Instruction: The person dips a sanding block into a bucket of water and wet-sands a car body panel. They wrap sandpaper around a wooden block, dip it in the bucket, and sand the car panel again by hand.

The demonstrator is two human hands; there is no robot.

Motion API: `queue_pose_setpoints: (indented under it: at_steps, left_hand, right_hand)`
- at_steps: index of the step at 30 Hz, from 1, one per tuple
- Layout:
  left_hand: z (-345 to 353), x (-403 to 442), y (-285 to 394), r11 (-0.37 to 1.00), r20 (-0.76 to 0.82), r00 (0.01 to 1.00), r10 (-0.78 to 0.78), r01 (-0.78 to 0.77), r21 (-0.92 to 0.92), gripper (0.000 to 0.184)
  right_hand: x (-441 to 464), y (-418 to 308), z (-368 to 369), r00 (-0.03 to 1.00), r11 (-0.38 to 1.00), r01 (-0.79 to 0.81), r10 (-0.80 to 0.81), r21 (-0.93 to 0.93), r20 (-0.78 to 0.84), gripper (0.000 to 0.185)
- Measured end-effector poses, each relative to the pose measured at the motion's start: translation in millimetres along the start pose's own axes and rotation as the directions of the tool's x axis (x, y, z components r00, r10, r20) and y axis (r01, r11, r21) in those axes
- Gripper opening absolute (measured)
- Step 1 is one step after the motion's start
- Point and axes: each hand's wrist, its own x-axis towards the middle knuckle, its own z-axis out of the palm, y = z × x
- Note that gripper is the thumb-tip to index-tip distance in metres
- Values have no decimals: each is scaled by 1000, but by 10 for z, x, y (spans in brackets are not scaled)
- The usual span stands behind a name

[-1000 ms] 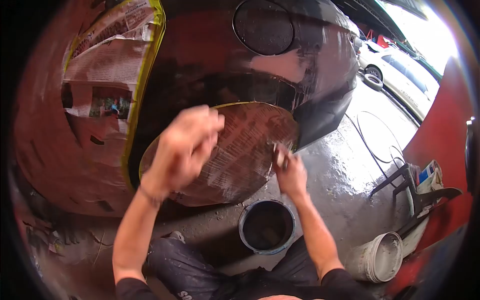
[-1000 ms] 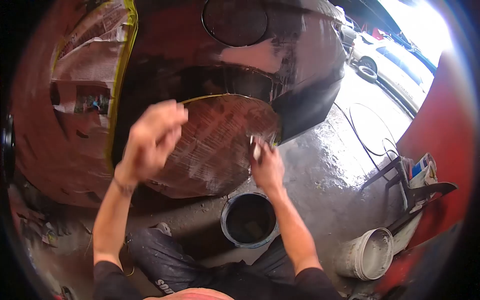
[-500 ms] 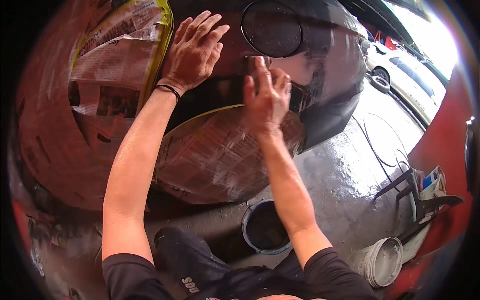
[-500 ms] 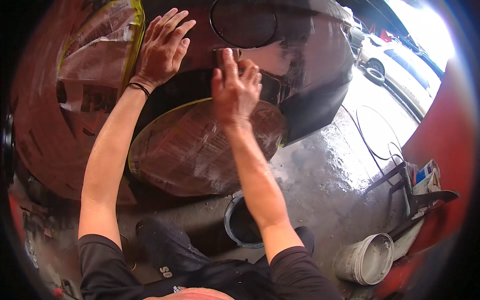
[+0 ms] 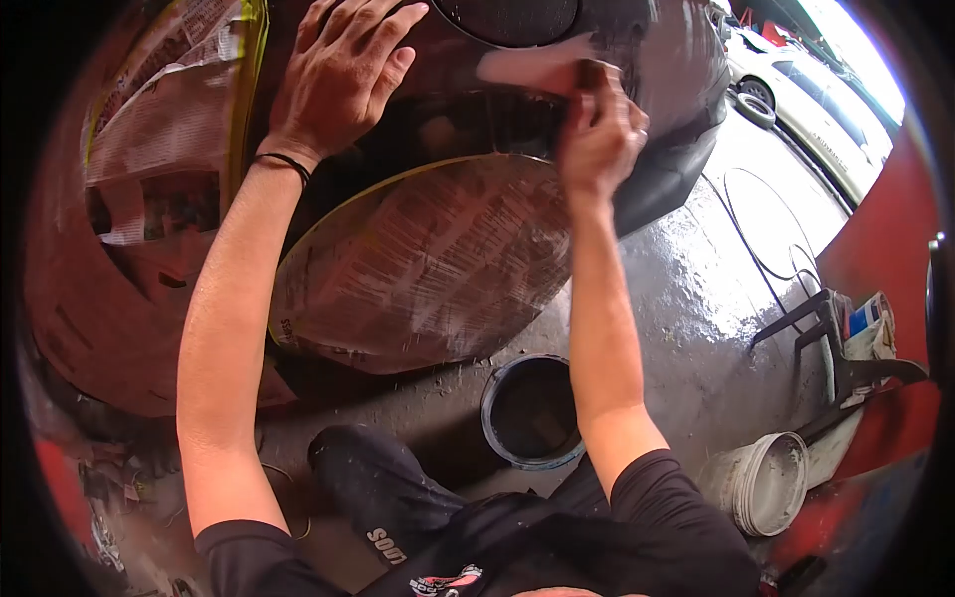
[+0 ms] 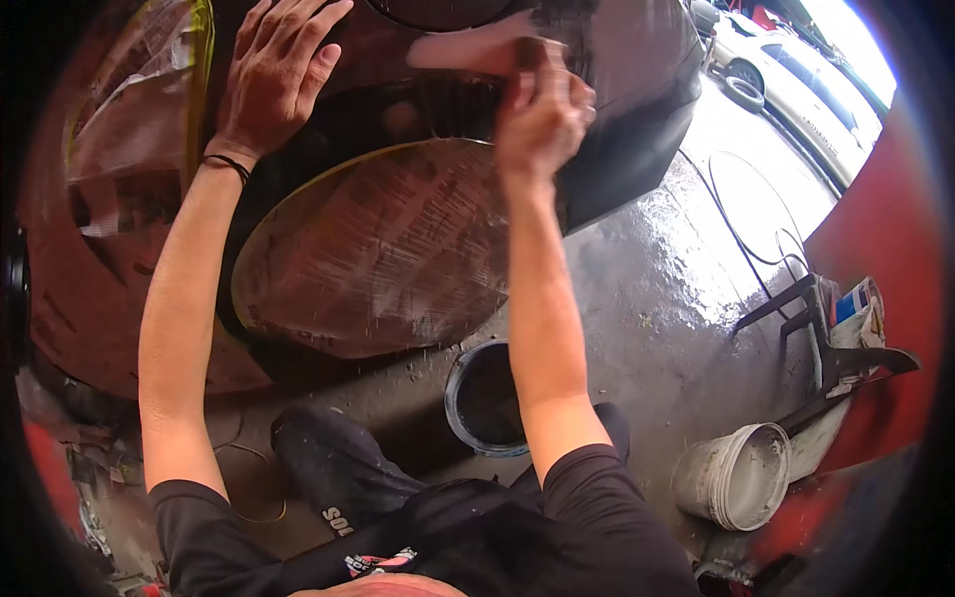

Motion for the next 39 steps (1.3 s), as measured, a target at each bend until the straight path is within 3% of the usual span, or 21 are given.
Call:
queue_pose_setpoints:
  at_steps: [2,4,5,6,8,10,12,17,20,25,29,33,36,39]
  left_hand:
    - [66,-5,-12,999,-20,999,34,-34,3,42]
    - [20,-3,9,1000,20,1000,15,-15,12,42]
    - [-8,23,4,1000,38,999,9,-9,22,42]
    - [-1,16,-13,1000,28,1000,7,-8,20,42]
    - [60,-26,-46,1000,6,1000,8,-8,8,41]
    - [73,2,-28,1000,-21,1000,-4,4,17,41]
    - [43,4,4,1000,-16,1000,-21,22,15,41]
    - [-52,27,32,998,27,998,-60,60,-10,42]
    - [26,-3,6,999,-40,998,-41,41,-3,43]
    - [-58,23,21,998,7,998,-62,62,-10,44]
    - [40,-33,-9,999,-43,998,-39,39,-9,45]
    - [9,-17,6,999,-34,998,-45,45,-20,46]
    - [12,-25,-7,999,-28,999,-46,45,-15,47]
    - [-13,-34,18,998,9,998,-68,68,-15,48]
  right_hand:
    - [19,131,119,988,994,-111,112,20,-102,48]
    - [-191,-351,161,995,999,-31,32,13,-99,51]
    - [-306,-583,175,978,983,180,-175,40,-113,54]
    - [-438,-842,185,967,972,236,-236,-13,-92,46]
    - [-406,-896,-13,970,970,238,-239,38,30,44]
    - [-133,-377,74,954,955,297,-296,3,-53,47]
    - [79,-225,84,996,997,75,-75,-11,-56,47]
    - [-346,-364,-40,974,971,229,-228,-73,22,51]
    - [-73,-414,16,980,977,200,-200,-71,14,51]
    - [-336,-406,-104,962,961,274,-273,-26,31,51]
    - [-100,-444,72,971,967,237,-239,-96,-14,55]
    - [-303,-320,-137,946,946,320,-317,-42,69,56]
    - [131,99,-16,930,916,365,-369,-165,11,54]
    - [312,195,116,951,947,297,-304,-120,-50,53]
